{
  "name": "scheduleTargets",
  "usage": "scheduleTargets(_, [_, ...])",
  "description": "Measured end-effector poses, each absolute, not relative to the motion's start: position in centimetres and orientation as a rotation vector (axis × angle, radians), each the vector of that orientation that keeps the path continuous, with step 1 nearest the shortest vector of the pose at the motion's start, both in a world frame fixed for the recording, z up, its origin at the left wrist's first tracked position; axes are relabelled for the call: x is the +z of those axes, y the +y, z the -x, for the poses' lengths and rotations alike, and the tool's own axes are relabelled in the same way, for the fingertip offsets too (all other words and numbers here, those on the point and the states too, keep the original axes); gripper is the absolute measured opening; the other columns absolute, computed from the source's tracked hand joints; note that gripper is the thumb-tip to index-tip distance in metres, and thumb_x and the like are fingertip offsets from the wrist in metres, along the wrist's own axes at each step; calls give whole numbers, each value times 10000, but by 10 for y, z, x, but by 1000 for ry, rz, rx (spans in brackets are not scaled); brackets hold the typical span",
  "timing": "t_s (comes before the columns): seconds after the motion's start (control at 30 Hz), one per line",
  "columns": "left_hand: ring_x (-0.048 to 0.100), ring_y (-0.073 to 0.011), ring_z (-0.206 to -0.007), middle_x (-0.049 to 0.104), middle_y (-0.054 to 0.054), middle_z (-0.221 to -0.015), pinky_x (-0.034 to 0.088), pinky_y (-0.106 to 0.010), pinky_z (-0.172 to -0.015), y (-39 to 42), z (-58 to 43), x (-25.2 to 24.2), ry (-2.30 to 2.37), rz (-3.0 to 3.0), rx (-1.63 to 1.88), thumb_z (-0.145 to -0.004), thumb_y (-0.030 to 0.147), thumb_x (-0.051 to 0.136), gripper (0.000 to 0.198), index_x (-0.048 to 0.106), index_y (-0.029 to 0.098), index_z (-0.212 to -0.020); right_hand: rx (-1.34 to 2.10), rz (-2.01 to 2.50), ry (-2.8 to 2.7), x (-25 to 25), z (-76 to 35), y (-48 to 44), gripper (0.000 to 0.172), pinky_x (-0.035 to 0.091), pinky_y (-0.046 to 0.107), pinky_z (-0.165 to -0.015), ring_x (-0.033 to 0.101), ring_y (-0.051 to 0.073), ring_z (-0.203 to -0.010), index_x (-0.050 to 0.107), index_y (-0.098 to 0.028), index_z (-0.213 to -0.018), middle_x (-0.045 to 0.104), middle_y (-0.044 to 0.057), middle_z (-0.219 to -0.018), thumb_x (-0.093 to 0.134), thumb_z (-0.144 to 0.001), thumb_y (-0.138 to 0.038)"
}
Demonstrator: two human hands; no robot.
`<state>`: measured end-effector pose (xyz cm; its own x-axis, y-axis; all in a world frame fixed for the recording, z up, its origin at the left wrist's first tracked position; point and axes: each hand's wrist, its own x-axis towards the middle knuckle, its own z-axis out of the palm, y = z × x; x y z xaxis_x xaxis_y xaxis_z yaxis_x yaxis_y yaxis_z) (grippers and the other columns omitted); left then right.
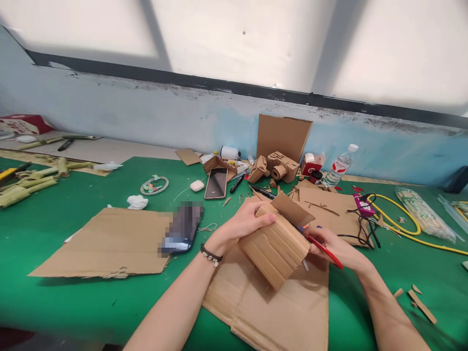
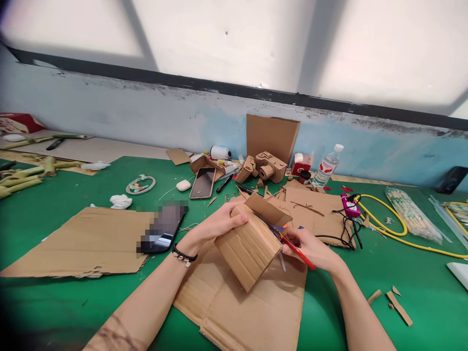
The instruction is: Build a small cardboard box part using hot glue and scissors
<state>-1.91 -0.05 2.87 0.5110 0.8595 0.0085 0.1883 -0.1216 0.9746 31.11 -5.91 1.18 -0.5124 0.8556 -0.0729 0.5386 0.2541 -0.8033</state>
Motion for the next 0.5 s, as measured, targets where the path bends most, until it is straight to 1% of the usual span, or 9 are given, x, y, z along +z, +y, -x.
scheduleTargets(0.1, [792,-351,-1118,856,-133,-1247,629,-373,-907,-2,18,30,917,-1589,697,-771,907,837,831,806,171,-1155,1303,1300,-2113,15,-312,-60,667,381,310,-663,426,185,-763,617,-239,-934,538,-4,-862,645,-970,-905])
scheduleTargets(0.17, [797,-353,-1120,857,-135,-1246,631,-380,-911,-2,19,29,914,-1574,671,-773,914,831,834,802,174,-1156,1329,1321,-2109,17,-310,-59,645,379,303,-668,422,177,-768,583,-238,-901,512,-13,-856,670,-967,-874])
scheduleTargets(0.27, [801,-348,-1119,854,-137,-1245,628,-382,-912,0,20,25,924,-1566,648,-784,929,813,843,796,177,-1163,1293,1346,-2122,18,-307,-58,616,385,295,-676,434,173,-776,575,-233,-881,512,-18,-845,649,-994,-834])
scheduleTargets(0.37, [796,-337,-1098,851,-132,-1223,623,-371,-880,3,20,22,954,-1572,654,-772,913,837,818,793,183,-1138,1234,1361,-2135,14,-304,-57,590,371,291,-663,423,165,-754,571,-233,-869,516,-26,-816,625,-1027,-799])
scheduleTargets(0.5, [775,-312,-1028,838,-121,-1171,607,-350,-823,3,20,26,981,-1615,676,-766,898,844,788,783,177,-1079,1145,1353,-2126,7,-305,-53,618,327,296,-635,402,154,-709,516,-243,-806,489,-42,-754,649,-1008,-812])
